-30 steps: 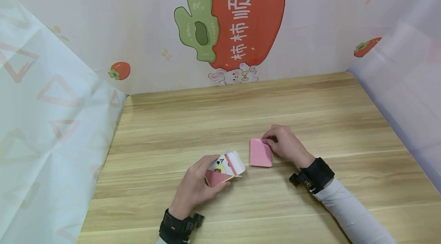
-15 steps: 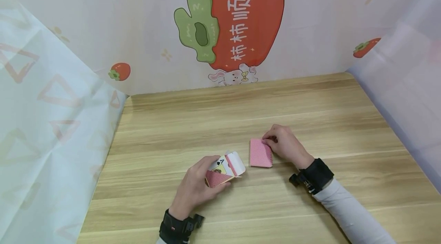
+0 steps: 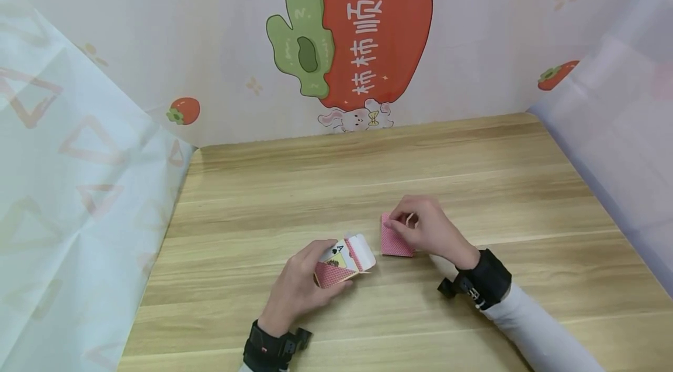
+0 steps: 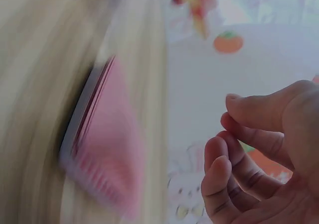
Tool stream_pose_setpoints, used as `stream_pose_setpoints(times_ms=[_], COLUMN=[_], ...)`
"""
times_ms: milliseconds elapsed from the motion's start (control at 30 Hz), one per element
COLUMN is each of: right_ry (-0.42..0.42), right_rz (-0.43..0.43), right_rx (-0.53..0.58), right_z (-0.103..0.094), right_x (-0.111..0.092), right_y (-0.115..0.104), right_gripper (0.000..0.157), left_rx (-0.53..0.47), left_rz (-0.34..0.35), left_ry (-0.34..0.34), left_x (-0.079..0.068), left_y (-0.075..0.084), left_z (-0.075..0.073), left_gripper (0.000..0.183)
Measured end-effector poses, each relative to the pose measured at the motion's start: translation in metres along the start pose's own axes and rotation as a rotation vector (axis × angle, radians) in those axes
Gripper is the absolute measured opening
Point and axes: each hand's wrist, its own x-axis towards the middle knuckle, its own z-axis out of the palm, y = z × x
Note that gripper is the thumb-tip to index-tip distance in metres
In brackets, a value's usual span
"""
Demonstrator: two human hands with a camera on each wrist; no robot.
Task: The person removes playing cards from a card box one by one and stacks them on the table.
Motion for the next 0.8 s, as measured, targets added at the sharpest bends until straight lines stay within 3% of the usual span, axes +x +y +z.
stream_pose_setpoints(times_ms=[133,333,533,800], right_ry=[-0.019,-0.120,-0.204,-0.218], right_rz=[-0.057,-0.108,-0.086,-0.056], right_rx=[0.096,0.198,0.205,0.244], right_z=[0.005,0.018,0.031,0.043], right_x=[-0.004,-0.012,-0.016,-0.019], right_y=[-0.022,-0.042,-0.045,-0.042], right_gripper=[0.008,0.009,0.009,0.005], left_rx=[-0.003,-0.002,-0.006,-0.032], left_rz=[0.031,0.038,0.060,0.098], left_ry=[-0.001,-0.017,-0.017,-0.007], left_x=[0.000,0.000,0.000,0.000], left_y=[-0.001,-0.001,-0.001,-0.002], left_z=[0.000,0.000,0.000,0.000], left_gripper=[0.075,0.073,0.072,0.072])
